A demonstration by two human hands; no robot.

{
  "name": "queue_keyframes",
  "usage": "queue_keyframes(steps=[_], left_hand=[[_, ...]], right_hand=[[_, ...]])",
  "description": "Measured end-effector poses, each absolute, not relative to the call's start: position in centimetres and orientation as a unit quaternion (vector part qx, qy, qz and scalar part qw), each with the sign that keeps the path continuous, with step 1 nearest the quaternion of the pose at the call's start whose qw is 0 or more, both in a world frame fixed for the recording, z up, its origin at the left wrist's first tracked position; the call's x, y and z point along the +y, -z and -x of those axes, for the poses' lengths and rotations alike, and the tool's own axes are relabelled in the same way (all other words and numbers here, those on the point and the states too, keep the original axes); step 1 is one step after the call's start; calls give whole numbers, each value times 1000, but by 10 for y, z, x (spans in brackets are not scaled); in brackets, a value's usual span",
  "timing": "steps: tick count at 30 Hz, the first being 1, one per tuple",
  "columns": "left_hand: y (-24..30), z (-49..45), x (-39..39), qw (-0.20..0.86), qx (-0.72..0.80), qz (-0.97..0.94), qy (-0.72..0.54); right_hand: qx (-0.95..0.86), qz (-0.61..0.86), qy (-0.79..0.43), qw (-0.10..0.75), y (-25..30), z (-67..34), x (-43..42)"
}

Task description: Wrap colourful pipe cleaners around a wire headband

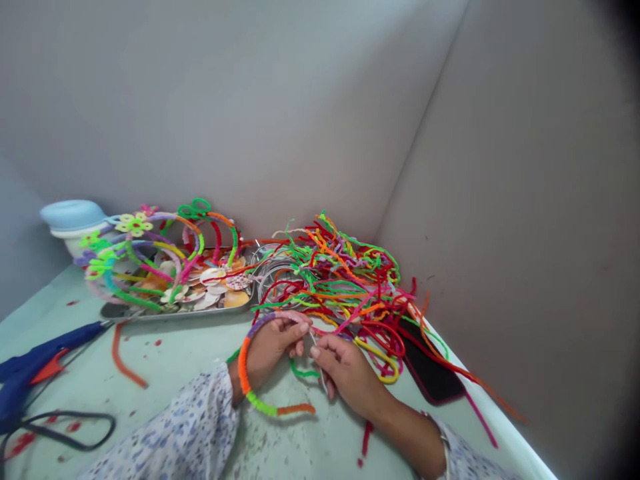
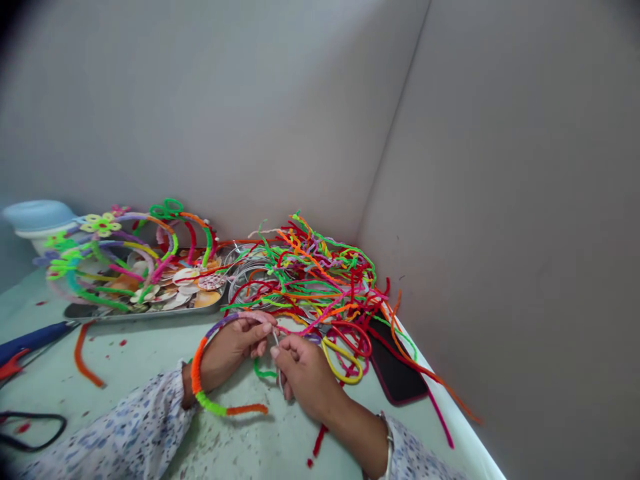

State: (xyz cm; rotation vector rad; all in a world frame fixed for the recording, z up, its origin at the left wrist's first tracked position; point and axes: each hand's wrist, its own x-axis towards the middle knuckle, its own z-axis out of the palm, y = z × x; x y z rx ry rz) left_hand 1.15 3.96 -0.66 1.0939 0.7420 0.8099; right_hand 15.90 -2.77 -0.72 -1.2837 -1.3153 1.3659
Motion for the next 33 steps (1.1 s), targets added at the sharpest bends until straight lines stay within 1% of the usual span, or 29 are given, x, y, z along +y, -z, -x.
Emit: queue_keyframes(steps=[7, 15, 21, 25, 29, 33], left_hand=[[3, -12, 38, 687, 347, -540, -341], [2, -11, 37, 700, 336, -525, -348], [1, -10, 36, 702, 329, -531, -342], [-2, -10, 35, 694, 301, -567, -326], [-3, -10, 32, 698, 272, -592, -296], [-1, -12, 31, 697, 285, -590, -293]], right_hand=[[-523, 507, -548, 411, 8, -159, -28], [-517, 484, -560, 430, 9, -161, -26], [-537, 493, -530, 434, 6, -161, -28], [-521, 547, -451, 475, 1, -170, -22], [-548, 579, -366, 480, -13, -190, -10], [-661, 590, -212, 413, -26, -200, 4]])
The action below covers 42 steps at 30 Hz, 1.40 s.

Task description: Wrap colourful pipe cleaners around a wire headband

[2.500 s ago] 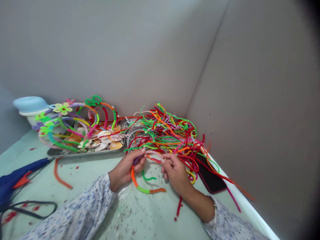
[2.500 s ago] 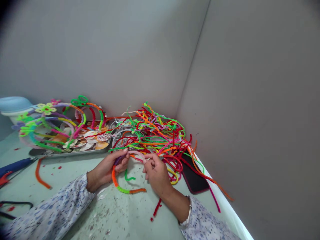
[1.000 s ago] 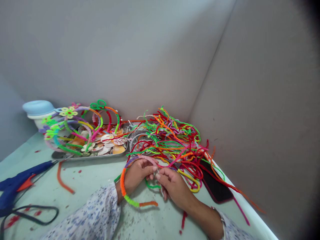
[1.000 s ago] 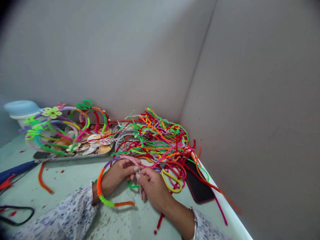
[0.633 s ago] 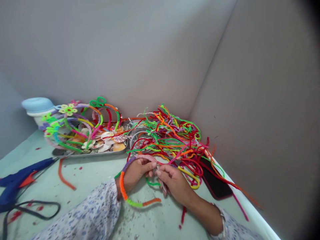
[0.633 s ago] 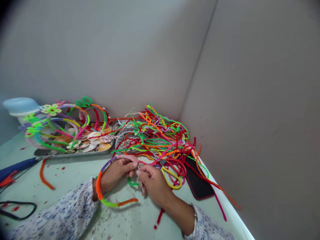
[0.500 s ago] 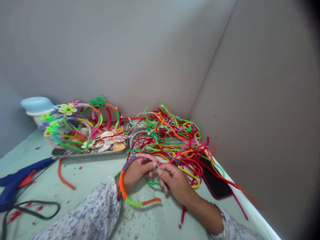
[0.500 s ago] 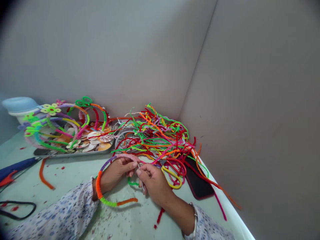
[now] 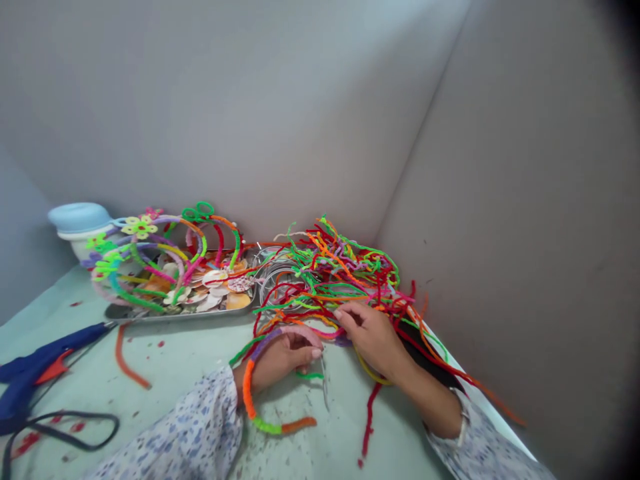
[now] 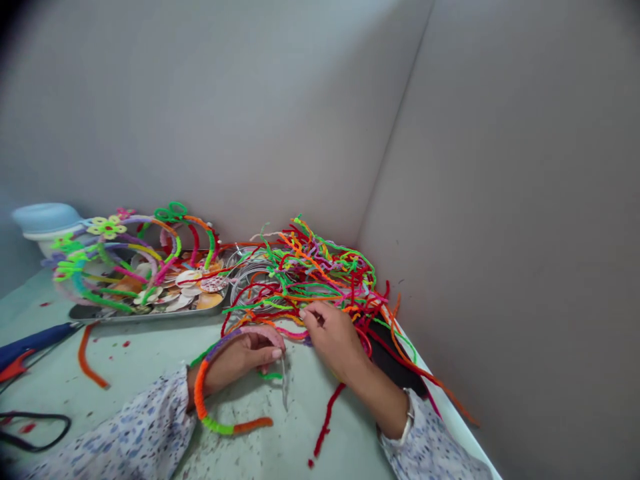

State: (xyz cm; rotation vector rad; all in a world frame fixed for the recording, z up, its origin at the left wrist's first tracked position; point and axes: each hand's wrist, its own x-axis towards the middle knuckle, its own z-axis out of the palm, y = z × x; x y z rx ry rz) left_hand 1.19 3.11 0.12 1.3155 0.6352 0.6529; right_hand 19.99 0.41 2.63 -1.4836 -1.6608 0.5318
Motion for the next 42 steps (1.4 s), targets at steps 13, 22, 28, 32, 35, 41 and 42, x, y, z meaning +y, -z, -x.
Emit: queue_keyframes(steps=[13, 22, 28, 32, 35, 41, 42], left_hand=[[8, -15, 33, 673, 303, -608, -293], [5, -15, 29, 642, 336, -641, -255], [10, -13, 31, 663, 309, -633, -254], [12, -12, 32, 675, 296, -626, -256], [14, -11, 31, 678, 301, -616, -264], [14, -13, 31, 674, 309, -608, -285], [13, -13, 31, 676, 308, -604, -288]], right_hand=[[-756, 600, -35, 260, -15, -164, 37], [-714, 498, -95, 483, -64, -160, 15], [-569, 526, -257, 578, -92, -187, 14], [-519, 548, -279, 593, -86, -212, 33], [-491, 546, -310, 604, -81, -225, 43], [-476, 512, -245, 672, -96, -229, 35], [-476, 501, -220, 688, -101, -228, 30]])
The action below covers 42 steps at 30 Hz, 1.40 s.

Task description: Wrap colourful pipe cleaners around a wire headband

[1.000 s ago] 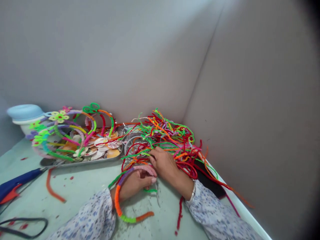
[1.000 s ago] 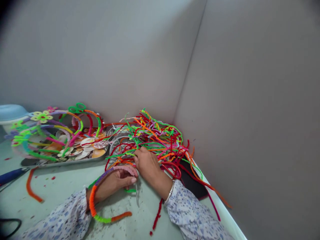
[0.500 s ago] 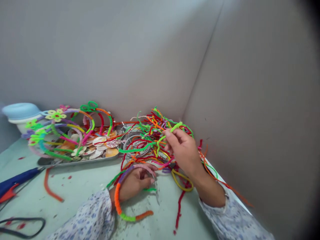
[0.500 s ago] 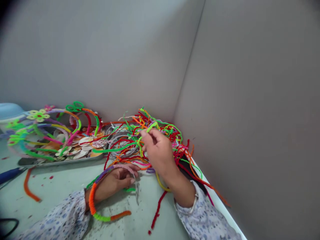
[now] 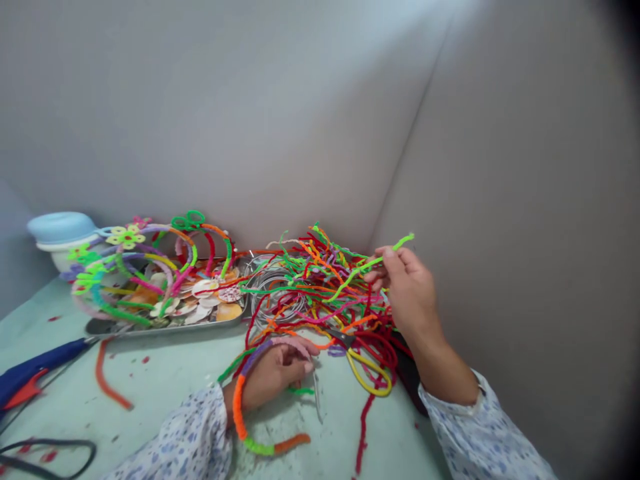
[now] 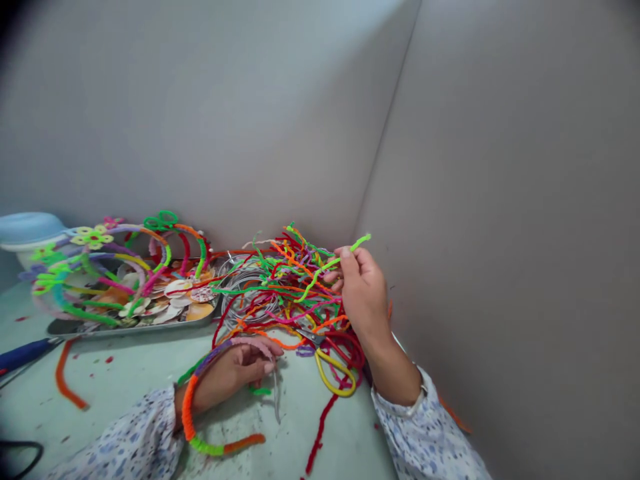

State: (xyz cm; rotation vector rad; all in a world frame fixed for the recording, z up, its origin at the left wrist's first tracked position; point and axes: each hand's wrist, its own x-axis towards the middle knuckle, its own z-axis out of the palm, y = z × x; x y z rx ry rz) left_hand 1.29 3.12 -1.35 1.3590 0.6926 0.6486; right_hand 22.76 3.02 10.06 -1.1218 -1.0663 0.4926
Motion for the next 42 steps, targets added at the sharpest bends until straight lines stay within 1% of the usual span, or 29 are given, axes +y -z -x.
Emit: queue_keyframes(steps=[2, 6, 9, 12, 14, 16, 17, 19, 24, 26, 27, 28, 36, 38, 40, 42], left_hand=[[11, -13, 31, 678, 310, -600, -290], [8, -14, 29, 675, 319, -597, -293], [7, -15, 29, 676, 320, -596, -294], [6, -16, 29, 678, 323, -588, -299], [5, -16, 30, 678, 330, -583, -303], [4, -15, 31, 680, 326, -581, -306], [4, -15, 32, 682, 321, -584, -302], [4, -14, 33, 683, 313, -592, -293], [4, -13, 35, 689, 302, -592, -288], [3, -13, 36, 696, 297, -585, -290], [2, -13, 36, 701, 295, -581, -289], [2, -12, 36, 706, 295, -577, -286], [5, -10, 39, 730, 279, -559, -276], [8, -10, 41, 731, 265, -564, -278], [11, -9, 43, 731, 257, -567, -279], [12, -8, 43, 731, 254, -568, -280]], right_hand=[[-480, 473, -181, 716, -112, -225, 20], [-476, 428, -140, 755, -129, -224, 4], [-474, 432, -150, 752, -127, -228, 8], [-486, 492, -196, 696, -107, -233, 28], [-502, 551, -231, 625, -88, -238, 46], [-494, 599, -229, 588, -71, -245, 61], [-487, 625, -208, 573, -64, -249, 67], [-507, 686, -129, 506, -57, -260, 75], [-533, 711, -35, 458, -67, -279, 90], [-586, 711, 79, 380, -72, -281, 99], [-610, 708, 115, 338, -73, -280, 104], [-619, 706, 119, 323, -73, -279, 109], [-644, 722, 90, 237, -59, -284, 129], [-634, 736, 118, 208, -61, -289, 127], [-625, 736, 142, 220, -66, -293, 123], [-603, 739, 162, 252, -73, -296, 117]])
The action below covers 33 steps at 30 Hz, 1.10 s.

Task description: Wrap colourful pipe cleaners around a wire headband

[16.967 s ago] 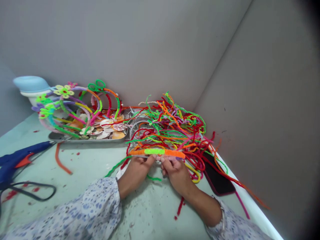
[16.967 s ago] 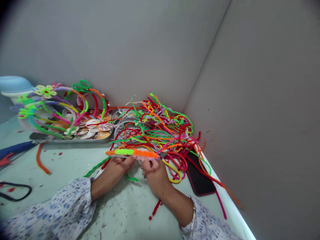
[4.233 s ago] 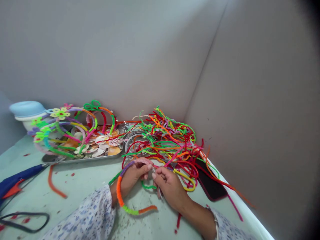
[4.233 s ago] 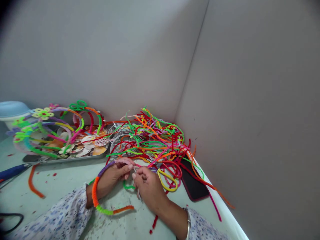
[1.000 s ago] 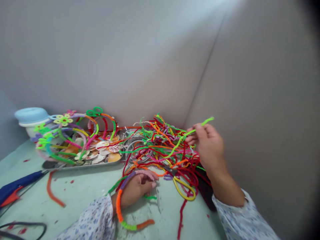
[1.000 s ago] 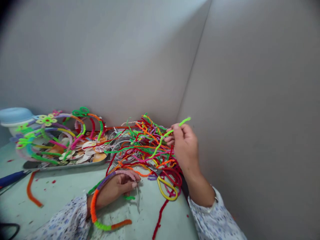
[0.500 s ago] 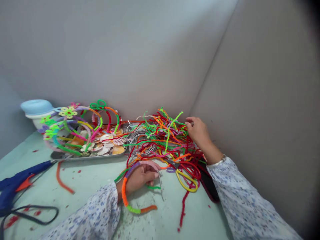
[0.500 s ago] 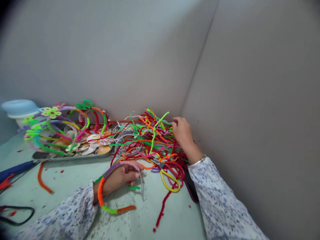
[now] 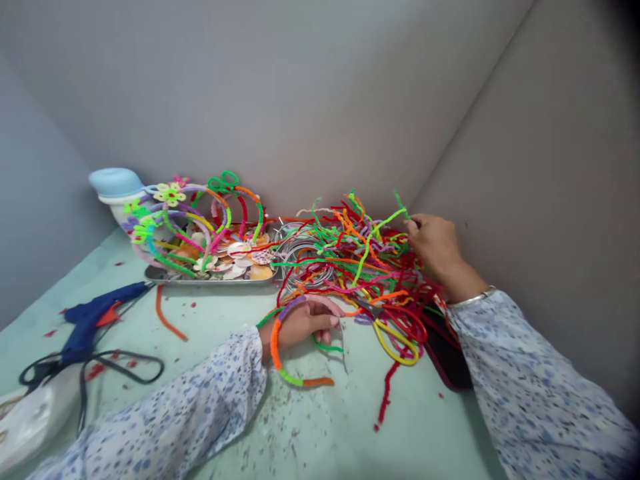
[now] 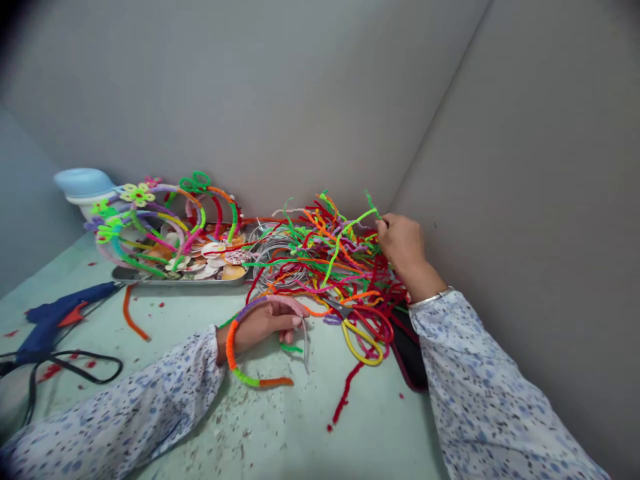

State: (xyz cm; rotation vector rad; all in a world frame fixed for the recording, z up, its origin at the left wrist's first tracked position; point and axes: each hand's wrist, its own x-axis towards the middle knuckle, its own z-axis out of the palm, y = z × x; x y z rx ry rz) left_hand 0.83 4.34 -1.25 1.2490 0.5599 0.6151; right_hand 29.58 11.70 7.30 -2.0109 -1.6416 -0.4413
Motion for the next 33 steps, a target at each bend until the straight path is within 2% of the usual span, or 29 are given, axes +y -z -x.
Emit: queue_keyframes(steps=[5, 9, 11, 15, 21, 25, 28, 33], left_hand=[[8, -7, 42, 725, 257, -574, -282], [4, -7, 41, 717, 262, -577, -291], [3, -7, 41, 715, 265, -579, -290], [3, -7, 42, 719, 271, -573, -286], [7, -6, 44, 739, 271, -547, -285], [7, -4, 44, 760, 279, -519, -274], [6, -4, 45, 769, 277, -509, -269], [7, -4, 45, 767, 282, -507, -274]], right_hand=[[-577, 732, 132, 337, -91, -305, 103], [-513, 693, -13, 506, -97, -311, 95], [-507, 665, -38, 547, -99, -309, 90], [-506, 625, -47, 592, -106, -299, 79], [-529, 552, 23, 644, -127, -284, 61], [-510, 509, 28, 693, -136, -282, 52], [-479, 490, -8, 728, -136, -283, 47], [-429, 458, -143, 766, -129, -280, 43]])
